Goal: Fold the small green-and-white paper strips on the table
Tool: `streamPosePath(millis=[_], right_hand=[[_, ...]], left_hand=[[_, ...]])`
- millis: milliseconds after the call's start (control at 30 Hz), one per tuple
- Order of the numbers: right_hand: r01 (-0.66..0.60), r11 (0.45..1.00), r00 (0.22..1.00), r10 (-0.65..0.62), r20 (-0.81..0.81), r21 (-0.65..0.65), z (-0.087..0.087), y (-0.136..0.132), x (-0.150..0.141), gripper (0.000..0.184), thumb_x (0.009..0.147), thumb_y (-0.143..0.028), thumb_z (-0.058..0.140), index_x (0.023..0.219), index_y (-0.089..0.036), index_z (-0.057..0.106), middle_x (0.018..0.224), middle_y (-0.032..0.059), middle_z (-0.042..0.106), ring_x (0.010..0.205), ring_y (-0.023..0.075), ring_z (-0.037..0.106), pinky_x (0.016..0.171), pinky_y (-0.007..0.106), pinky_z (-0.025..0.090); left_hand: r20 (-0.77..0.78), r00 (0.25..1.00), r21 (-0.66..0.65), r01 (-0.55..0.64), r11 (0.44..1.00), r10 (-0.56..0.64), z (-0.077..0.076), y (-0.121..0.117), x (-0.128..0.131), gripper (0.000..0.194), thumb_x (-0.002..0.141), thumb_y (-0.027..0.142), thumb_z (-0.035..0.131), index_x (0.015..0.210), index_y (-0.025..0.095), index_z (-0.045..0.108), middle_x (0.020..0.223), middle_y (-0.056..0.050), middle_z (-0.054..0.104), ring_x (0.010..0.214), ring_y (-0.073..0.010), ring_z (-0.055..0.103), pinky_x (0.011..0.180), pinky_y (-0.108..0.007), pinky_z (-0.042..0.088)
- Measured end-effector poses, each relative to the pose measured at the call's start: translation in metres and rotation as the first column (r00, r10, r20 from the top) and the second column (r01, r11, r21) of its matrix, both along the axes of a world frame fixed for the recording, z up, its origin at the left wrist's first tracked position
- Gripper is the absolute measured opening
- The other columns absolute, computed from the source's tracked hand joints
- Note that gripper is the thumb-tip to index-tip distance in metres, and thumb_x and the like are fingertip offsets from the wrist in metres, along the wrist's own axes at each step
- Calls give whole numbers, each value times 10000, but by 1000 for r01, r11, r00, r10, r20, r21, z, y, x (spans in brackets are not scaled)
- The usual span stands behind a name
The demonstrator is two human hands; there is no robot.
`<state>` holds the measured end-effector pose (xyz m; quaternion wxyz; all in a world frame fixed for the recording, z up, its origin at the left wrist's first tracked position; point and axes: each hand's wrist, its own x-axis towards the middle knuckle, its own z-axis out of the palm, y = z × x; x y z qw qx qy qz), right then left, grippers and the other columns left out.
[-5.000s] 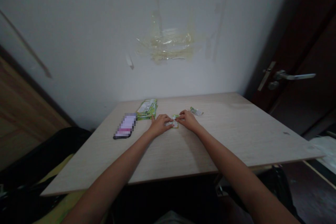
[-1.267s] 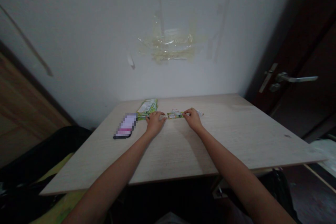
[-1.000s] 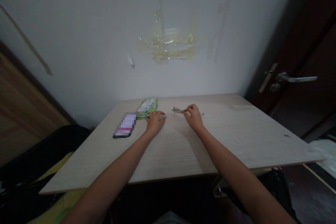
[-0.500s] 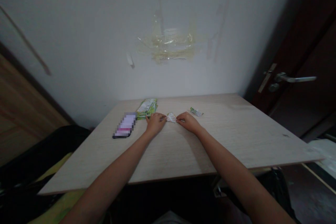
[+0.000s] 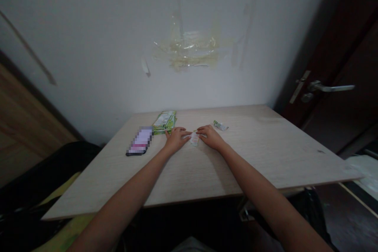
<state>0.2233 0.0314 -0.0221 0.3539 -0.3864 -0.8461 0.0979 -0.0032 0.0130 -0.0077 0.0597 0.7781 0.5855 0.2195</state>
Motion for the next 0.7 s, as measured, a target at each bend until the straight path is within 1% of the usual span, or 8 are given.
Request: streamPosePath(millis=[167,267,333,400,500,600,700], right_hand=[[-12,1000,999,13,53,-19,-2,2,-1,252,888,-226,628,1092,-225,776,1145,97,734,1110,265,638,1026,443,479],[1,1000,998,-1,55,-13,-4,3,-1,236,886,-238,636,1071,-222,782,1122,100,733,1097,263,637,1017,433,484],[-1,1000,998,1,58,-1,-6,3,-1,229,886,-238,638,1060,-215,784,1108,103,730,1091,260,632,1018,426,481],[-1,1000,998,1,57,13,-6,3,0,220,887,-235,638,1047,-209,787,1100,105,725,1084,255,627,1017,420,478],[4,1000,999,-5,43,30,-7,3,1,202,879,-228,647,1020,-211,790,1077,103,720,1060,244,627,1000,408,480],[3,1000,999,-4,33,29,-7,5,2,178,880,-219,648,984,-207,792,1032,97,720,1022,232,631,978,395,480],[9,1000,999,-9,42,-1,-7,9,3,160,892,-218,641,935,-188,792,975,97,721,963,221,633,946,385,480]], left_hand=[[-1,1000,9,10,1000,-10,1,-1,0,273,940,458,573,1160,425,731,1302,-34,627,1297,-304,465,1171,-673,117],[5,1000,22,16,1000,-16,2,-1,0,254,946,433,569,1131,429,744,1295,-32,636,1291,-296,474,1175,-667,119],[0,1000,22,7,1000,-7,2,-1,0,247,943,447,569,1104,429,756,1294,-31,640,1292,-298,473,1179,-665,117],[-13,1000,11,-3,1000,3,1,-1,1,260,929,494,573,1106,435,754,1303,-31,636,1301,-306,464,1178,-673,109],[-60,998,-22,6,1000,-7,1,-1,0,336,901,590,565,1173,463,718,1369,-34,598,1345,-326,419,1172,-693,86],[-116,993,-69,24,997,-32,3,-3,-1,417,877,673,533,1241,512,658,1470,-23,520,1415,-352,336,1157,-718,59],[-139,989,-128,37,991,-55,5,-3,-1,479,853,728,512,1287,546,606,1552,-9,438,1467,-379,254,1138,-740,31]])
